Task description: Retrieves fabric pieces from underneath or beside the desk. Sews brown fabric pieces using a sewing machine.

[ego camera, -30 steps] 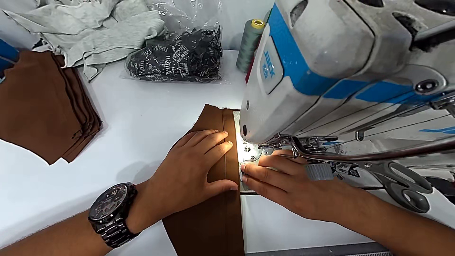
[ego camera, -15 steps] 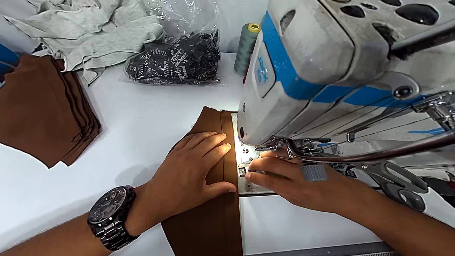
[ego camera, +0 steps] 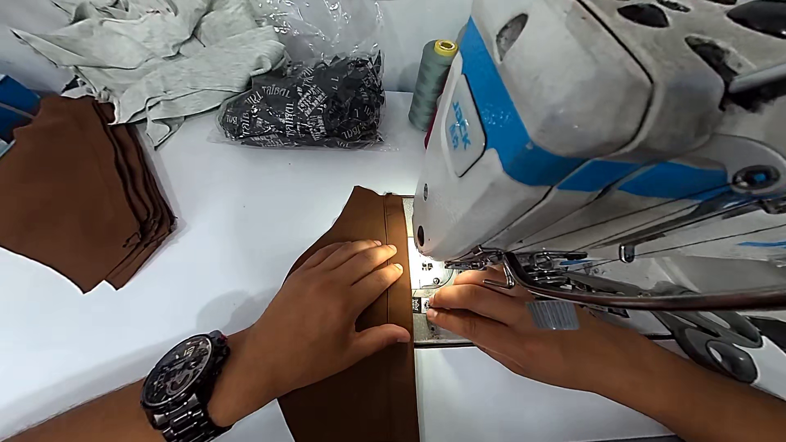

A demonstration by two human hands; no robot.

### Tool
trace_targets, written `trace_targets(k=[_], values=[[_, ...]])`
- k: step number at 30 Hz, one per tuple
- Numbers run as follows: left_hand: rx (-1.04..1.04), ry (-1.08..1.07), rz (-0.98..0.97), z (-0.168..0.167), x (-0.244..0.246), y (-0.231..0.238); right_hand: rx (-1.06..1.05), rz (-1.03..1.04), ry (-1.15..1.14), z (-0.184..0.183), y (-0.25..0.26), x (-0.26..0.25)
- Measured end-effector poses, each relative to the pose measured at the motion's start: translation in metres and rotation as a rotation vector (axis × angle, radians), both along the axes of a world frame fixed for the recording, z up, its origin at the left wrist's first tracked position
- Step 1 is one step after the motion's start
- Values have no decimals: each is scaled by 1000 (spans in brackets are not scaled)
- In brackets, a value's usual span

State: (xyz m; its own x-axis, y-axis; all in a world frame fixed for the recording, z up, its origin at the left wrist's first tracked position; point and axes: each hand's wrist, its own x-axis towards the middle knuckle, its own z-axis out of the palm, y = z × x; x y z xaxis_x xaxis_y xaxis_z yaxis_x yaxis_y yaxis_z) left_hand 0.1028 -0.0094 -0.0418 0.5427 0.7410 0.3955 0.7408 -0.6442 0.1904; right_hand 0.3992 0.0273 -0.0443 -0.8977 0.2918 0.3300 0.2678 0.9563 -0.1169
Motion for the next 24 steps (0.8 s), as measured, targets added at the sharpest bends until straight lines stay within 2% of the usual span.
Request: trace_targets(k=[15, 20, 24], values=[[19, -27, 1, 1, 1, 0, 26, 20, -3, 0, 2, -7], [70, -128, -242, 1, -3, -1, 1, 20, -16, 0, 1, -7], [50, -103, -301, -3, -4, -1, 12, 19, -7, -3, 2, -7]])
